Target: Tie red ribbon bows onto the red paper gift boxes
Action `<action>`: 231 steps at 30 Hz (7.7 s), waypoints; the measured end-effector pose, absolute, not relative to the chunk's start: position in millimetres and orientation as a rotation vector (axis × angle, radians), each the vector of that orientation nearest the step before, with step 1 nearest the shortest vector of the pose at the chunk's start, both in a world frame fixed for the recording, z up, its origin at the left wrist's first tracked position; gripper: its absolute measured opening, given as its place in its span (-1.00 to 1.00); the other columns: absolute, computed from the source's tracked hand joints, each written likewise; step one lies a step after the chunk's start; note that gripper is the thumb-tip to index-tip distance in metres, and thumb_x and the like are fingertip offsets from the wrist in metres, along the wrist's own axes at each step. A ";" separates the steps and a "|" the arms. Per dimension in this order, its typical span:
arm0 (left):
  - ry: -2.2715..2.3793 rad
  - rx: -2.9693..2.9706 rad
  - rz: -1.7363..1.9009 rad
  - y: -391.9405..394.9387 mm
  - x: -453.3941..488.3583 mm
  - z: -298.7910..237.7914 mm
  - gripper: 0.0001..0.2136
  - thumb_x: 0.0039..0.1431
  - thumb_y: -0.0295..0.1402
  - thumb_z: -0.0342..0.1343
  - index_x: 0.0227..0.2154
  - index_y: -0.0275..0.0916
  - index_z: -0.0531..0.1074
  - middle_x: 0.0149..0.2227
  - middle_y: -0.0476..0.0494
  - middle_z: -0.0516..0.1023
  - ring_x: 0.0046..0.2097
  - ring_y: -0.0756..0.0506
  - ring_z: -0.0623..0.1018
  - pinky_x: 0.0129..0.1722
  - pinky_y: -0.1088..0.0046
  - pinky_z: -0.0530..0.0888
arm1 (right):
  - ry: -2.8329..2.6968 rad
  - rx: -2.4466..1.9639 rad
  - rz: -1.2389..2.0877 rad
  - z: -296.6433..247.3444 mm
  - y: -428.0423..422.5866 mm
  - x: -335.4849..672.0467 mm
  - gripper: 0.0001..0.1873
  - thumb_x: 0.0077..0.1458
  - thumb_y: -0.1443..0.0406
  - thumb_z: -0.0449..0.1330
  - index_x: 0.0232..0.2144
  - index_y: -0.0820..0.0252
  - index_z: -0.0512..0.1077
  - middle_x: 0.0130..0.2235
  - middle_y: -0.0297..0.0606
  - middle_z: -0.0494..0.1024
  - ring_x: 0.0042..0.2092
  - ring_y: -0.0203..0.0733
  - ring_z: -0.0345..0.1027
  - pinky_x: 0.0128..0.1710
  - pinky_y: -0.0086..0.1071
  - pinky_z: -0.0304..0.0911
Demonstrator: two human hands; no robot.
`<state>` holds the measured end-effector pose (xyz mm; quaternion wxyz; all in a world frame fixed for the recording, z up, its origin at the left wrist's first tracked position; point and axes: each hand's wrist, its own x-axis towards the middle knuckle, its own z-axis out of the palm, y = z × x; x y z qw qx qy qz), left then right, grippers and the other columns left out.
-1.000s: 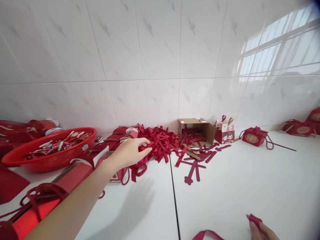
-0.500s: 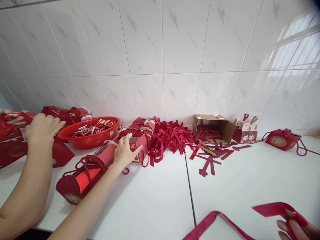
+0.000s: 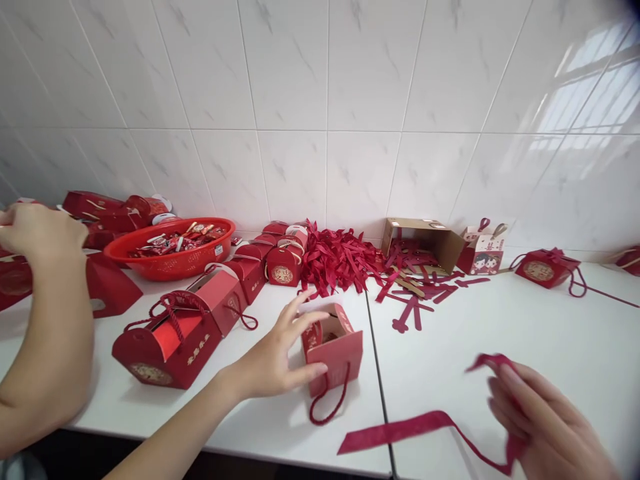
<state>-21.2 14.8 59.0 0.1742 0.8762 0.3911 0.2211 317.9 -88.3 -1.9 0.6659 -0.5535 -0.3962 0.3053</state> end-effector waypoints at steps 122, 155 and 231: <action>1.276 2.396 0.890 -25.6 81.6 37.4 -0.47 0.23 -0.33 -0.01 0.25 -0.22 0.09 0.16 -0.30 0.38 0.19 -0.29 0.36 0.12 0.04 0.39 | -0.864 -0.968 1.365 23.1 -31.8 232.0 -0.72 0.01 0.16 0.23 -0.56 0.19 0.28 -0.53 -0.42 0.23 -0.44 -0.32 0.02 -0.37 -0.43 0.04; 1.153 2.368 0.882 -26.9 77.7 39.9 -0.38 0.28 -0.31 -0.08 0.32 -0.12 -0.23 0.26 -0.20 0.23 0.24 -0.17 0.30 0.16 0.16 0.35 | -1.109 -1.213 1.037 31.4 -13.7 222.7 -0.82 -0.11 0.25 0.14 -0.63 0.15 0.23 -0.53 -0.39 0.29 -0.44 -0.27 0.13 -0.39 -0.37 0.11; 1.904 1.949 0.834 31.9 -42.6 22.1 -0.83 -0.06 -0.36 0.09 -0.67 -0.19 0.26 -0.51 -0.17 0.39 -0.31 -0.27 0.44 -0.37 0.31 0.32 | -1.213 -1.234 0.661 32.1 -4.5 224.1 -0.71 0.08 0.07 0.16 -0.22 0.10 0.39 -0.05 -0.14 0.43 0.03 -0.02 0.28 0.04 -0.14 0.19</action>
